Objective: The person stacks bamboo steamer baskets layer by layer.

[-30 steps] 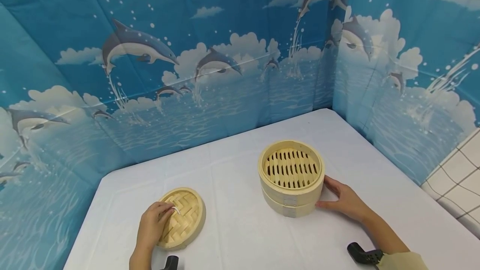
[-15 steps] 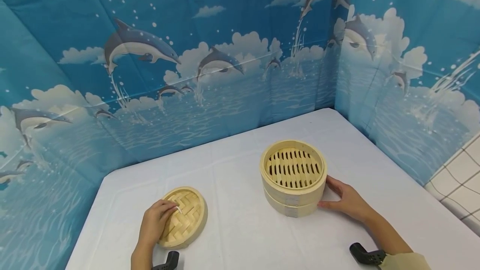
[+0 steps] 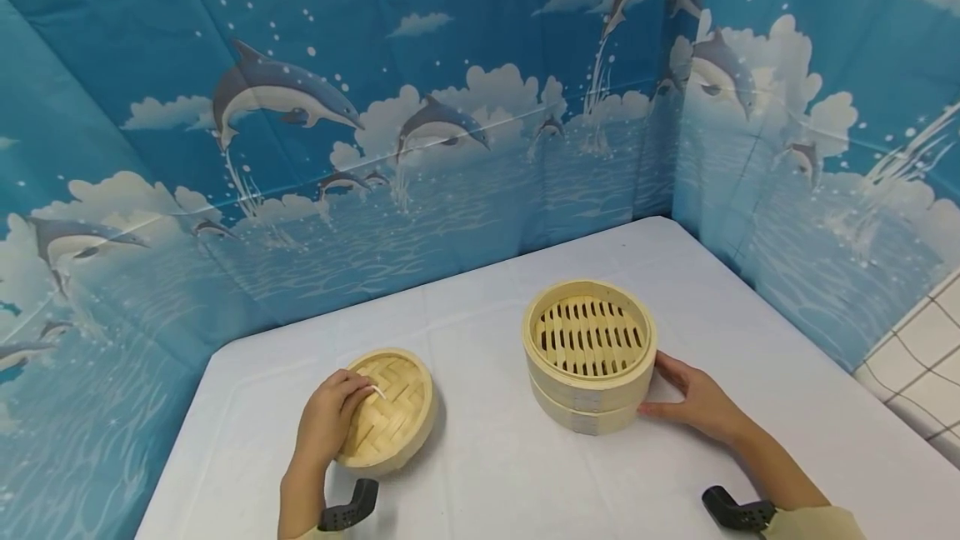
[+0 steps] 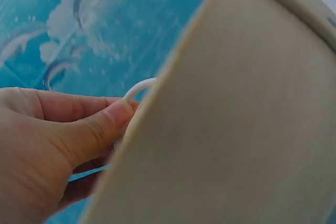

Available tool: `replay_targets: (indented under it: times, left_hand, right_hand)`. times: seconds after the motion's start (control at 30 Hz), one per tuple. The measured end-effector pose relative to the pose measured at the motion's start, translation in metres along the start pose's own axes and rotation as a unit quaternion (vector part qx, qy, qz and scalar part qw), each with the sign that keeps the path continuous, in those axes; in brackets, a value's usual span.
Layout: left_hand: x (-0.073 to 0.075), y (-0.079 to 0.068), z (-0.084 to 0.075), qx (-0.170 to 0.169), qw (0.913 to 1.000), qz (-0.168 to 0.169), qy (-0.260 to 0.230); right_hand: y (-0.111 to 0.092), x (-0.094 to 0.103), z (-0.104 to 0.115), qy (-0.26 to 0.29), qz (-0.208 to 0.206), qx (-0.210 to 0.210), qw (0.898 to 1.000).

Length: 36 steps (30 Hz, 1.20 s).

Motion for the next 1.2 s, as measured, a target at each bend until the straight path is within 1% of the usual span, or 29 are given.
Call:
replay_targets:
  times: [0.17, 0.3, 0.47, 0.6, 0.77, 0.97, 1.07, 1.2]
  left_hand:
    - [0.007, 0.031, -0.04, -0.049, 0.9987, -0.015, -0.009]
    - [0.011, 0.056, -0.072, -0.074, 0.9968, -0.019, -0.025]
    - [0.014, 0.082, -0.11, -0.109, 0.9935, -0.011, -0.03]
    - [0.011, 0.099, -0.136, -0.134, 0.9903, 0.001, -0.034]
    - [-0.002, 0.111, -0.164, -0.144, 0.9884, 0.011, -0.047]
    - [-0.022, 0.116, -0.193, -0.143, 0.9889, 0.018, -0.039]
    - [-0.031, 0.117, -0.207, -0.15, 0.9884, 0.014, -0.021]
    - [-0.04, 0.117, -0.224, -0.152, 0.9881, 0.004, 0.022]
  right_hand:
    - [-0.001, 0.001, 0.001, 0.004, 0.0, 0.016, 1.0]
    - [-0.003, 0.002, 0.001, 0.006, 0.001, 0.011, 1.0]
    - [-0.003, 0.004, 0.002, 0.003, -0.002, 0.014, 1.0]
    - [-0.004, 0.004, 0.002, 0.004, -0.006, 0.022, 1.0]
    - [-0.004, 0.003, -0.001, 0.005, -0.005, 0.019, 1.0]
    - [-0.004, 0.001, -0.002, 0.003, -0.002, 0.003, 1.0]
    - [-0.004, 0.001, -0.001, 0.005, -0.002, 0.006, 1.0]
    - [-0.004, 0.002, 0.001, 0.009, -0.004, 0.014, 1.0]
Point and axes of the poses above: each hand's wrist, its own y-axis towards the middle knuckle, its own x-axis out of the back of the hand, z = x × y, the point moved 10 cm from there along y, towards the middle knuckle, and after that the axes turned 2 degrees about z, right-handed, at the moved point
